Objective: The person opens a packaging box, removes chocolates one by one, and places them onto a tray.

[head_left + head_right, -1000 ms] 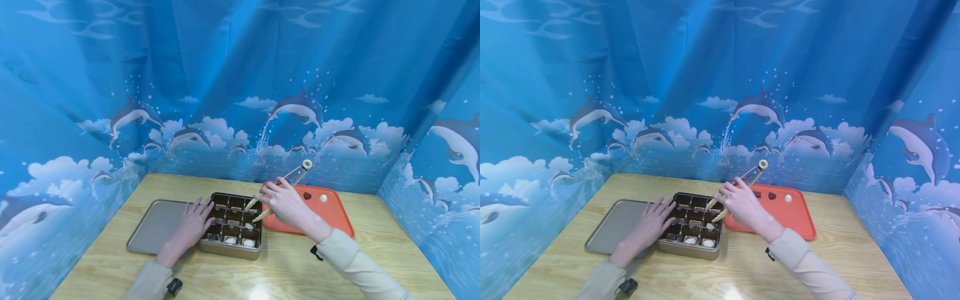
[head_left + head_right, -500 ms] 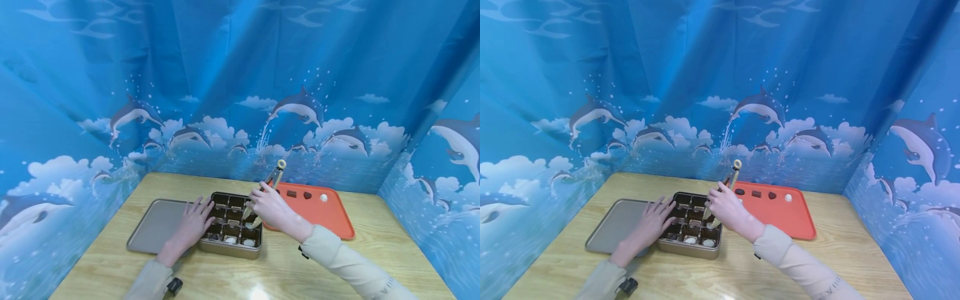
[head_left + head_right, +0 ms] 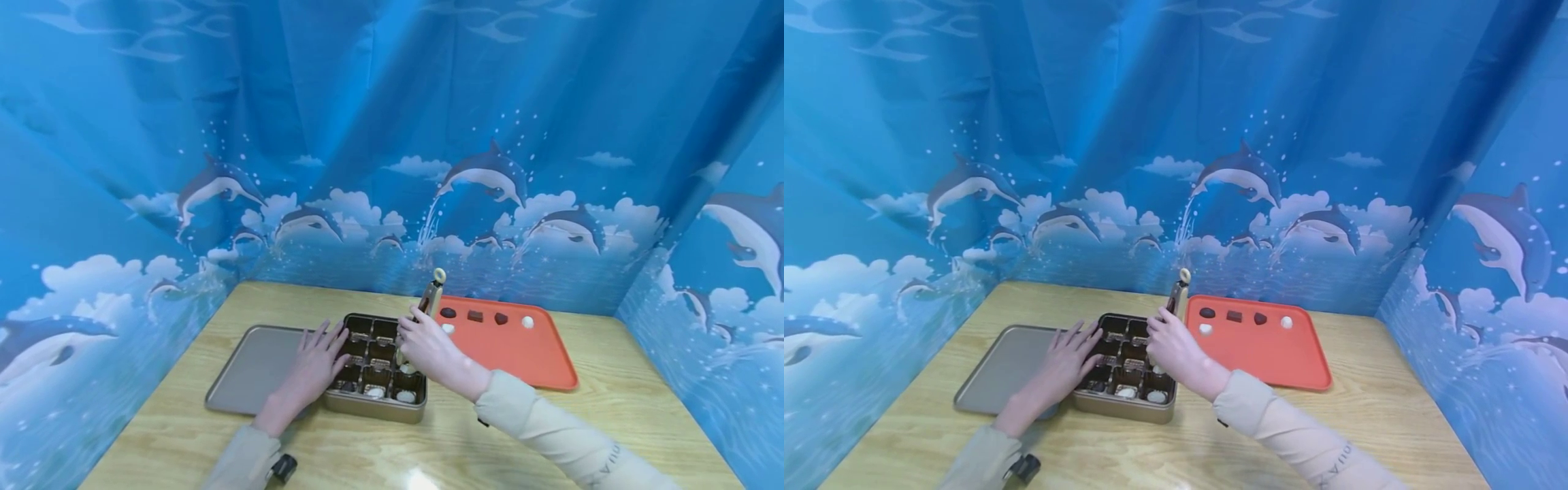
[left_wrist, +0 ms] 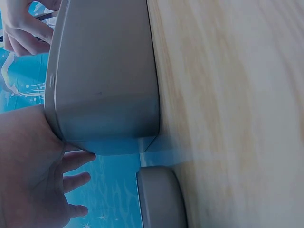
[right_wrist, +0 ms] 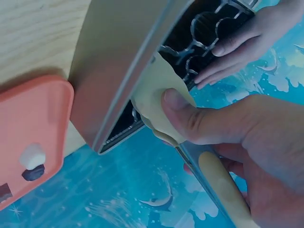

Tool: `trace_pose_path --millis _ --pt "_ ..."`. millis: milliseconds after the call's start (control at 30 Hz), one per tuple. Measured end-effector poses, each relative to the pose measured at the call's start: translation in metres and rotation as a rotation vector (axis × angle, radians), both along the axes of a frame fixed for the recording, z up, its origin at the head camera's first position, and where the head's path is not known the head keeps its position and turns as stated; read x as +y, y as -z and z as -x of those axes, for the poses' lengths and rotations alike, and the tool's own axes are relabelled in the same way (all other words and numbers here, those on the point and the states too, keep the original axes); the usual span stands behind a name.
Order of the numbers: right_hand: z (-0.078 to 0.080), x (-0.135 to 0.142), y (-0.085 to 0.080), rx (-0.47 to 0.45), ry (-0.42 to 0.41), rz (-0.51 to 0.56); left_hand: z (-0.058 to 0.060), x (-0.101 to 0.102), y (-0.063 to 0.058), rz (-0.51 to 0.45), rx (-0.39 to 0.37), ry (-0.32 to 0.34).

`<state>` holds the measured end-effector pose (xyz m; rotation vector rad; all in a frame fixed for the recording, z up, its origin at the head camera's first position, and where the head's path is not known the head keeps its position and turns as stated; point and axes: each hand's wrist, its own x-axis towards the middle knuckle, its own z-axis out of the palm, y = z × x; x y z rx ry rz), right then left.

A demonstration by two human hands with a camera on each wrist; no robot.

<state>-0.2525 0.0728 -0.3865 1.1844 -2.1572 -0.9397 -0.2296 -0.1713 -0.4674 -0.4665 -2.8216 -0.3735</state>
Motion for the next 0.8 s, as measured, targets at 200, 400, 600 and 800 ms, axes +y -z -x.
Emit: trace_pose_path --millis 200,400,600,800 --pt "0.001 -0.002 0.003 -0.029 0.009 0.002 0.000 -0.001 -0.001 0.001 -0.001 -0.005" --pt "0.002 0.003 0.001 -0.040 0.023 0.037 0.000 -0.001 -0.002 0.011 -0.014 -0.015" --pt "0.002 0.012 0.002 -0.049 0.001 0.100 -0.001 0.001 -0.003 0.017 -0.027 -0.009" --pt "0.001 0.013 0.003 -0.028 -0.021 0.112 -0.001 0.002 -0.001 0.012 -0.010 -0.010"
